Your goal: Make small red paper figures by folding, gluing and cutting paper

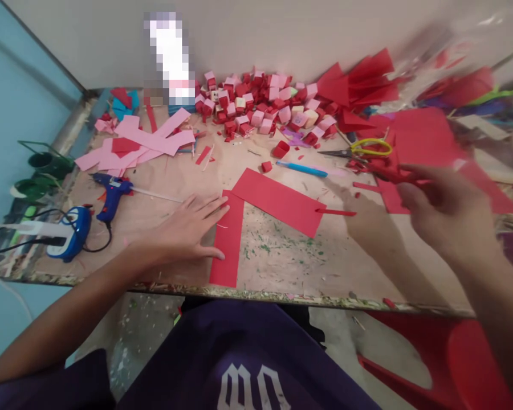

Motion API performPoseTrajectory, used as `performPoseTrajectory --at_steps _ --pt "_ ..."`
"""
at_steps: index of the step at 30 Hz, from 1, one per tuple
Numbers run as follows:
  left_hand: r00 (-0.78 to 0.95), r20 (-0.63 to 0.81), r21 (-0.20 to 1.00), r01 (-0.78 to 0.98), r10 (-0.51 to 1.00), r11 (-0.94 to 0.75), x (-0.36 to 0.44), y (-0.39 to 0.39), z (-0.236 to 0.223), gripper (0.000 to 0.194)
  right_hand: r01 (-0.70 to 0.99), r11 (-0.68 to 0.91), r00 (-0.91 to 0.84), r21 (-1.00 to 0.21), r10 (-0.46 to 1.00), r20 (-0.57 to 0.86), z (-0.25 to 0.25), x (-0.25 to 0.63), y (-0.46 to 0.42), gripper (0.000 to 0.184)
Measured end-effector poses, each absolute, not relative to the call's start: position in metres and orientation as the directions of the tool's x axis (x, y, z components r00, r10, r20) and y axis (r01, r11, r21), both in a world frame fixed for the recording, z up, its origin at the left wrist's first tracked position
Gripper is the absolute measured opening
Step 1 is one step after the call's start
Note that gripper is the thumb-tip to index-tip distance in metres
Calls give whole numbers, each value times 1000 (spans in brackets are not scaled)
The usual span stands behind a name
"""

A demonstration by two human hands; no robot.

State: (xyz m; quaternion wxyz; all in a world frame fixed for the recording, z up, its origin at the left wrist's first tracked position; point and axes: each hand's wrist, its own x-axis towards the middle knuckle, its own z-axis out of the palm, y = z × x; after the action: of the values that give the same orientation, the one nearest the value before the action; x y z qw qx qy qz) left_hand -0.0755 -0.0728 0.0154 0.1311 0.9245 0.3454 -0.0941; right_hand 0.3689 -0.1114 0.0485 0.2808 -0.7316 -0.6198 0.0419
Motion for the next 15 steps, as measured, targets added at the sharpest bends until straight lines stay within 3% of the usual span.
performPoseTrajectory --at_steps 3,5,8,15 --pt "731 -263 196 680 630 -706 -77 -72 16 113 829 2 106 -559 981 161 61 339 -127 42" --pt "728 -253 216 684 637 -697 -79 -72 17 116 832 200 -137 -518 978 158 68 311 -132 40" --pt "729 -216 249 685 650 -685 -81 -72 18 111 721 400 -444 -566 894 65 72 270 -132 33" --pt "749 -218 258 662 625 -704 -84 -71 11 108 652 438 -556 -620 831 2 48 218 -116 33"
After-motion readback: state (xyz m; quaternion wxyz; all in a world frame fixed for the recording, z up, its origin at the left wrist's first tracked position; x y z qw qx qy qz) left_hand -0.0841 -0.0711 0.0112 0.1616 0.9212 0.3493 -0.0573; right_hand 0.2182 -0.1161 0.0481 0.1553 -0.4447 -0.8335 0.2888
